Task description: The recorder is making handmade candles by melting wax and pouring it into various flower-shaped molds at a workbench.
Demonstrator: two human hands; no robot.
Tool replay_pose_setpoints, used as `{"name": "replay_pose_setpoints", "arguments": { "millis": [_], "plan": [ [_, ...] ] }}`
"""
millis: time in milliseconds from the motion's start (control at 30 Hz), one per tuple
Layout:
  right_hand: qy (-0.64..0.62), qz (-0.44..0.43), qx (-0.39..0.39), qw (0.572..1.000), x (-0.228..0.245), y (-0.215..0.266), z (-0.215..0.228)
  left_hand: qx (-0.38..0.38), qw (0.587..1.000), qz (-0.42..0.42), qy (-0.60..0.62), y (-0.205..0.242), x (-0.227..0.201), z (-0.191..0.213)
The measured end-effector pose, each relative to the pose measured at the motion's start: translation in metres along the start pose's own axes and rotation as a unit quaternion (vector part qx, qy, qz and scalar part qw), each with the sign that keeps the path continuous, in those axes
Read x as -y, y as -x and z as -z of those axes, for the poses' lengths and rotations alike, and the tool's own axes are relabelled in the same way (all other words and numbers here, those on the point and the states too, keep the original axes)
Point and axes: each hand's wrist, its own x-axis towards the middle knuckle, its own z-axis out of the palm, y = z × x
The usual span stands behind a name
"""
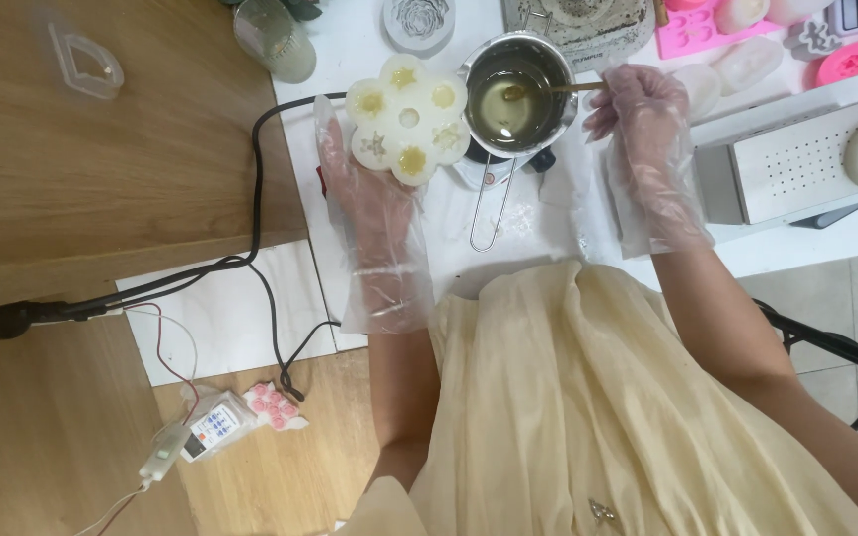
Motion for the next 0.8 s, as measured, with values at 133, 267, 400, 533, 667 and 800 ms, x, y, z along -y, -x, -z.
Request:
{"name": "replay_pose_setpoints", "arguments": {
  "millis": [133, 267, 400, 533, 667, 800],
  "plan": [
    [0.026, -0.028, 0.027, 0.999, -0.004, 0.005, -0.011, 0.007, 1.0, 0.006, -0.028, 0.006, -0.003, -0.004],
    [0.006, -0.069, 0.039, 0.997, 0.013, 0.02, -0.024, 0.018, 1.0, 0.006, -0.025, 0.004, 0.0, 0.004],
    [-0.011, -0.096, 0.018, 0.995, 0.022, 0.021, -0.024, 0.016, 1.0, 0.016, -0.001, 0.003, 0.002, 0.004],
    [-0.034, -0.12, -0.018, 0.992, 0.042, 0.023, -0.018, -0.001, 1.0, -0.01, -0.025, -0.006, 0.006, 0.022],
    [-0.09, -0.095, -0.004, 0.991, 0.062, 0.024, -0.01, -0.014, 0.999, -0.007, -0.032, 0.002, 0.004, -0.002],
    [-0.095, -0.039, 0.038, 0.994, 0.091, 0.049, -0.02, 0.01, 1.0, 0.01, -0.025, 0.003, 0.007, -0.012]
  ]
}}
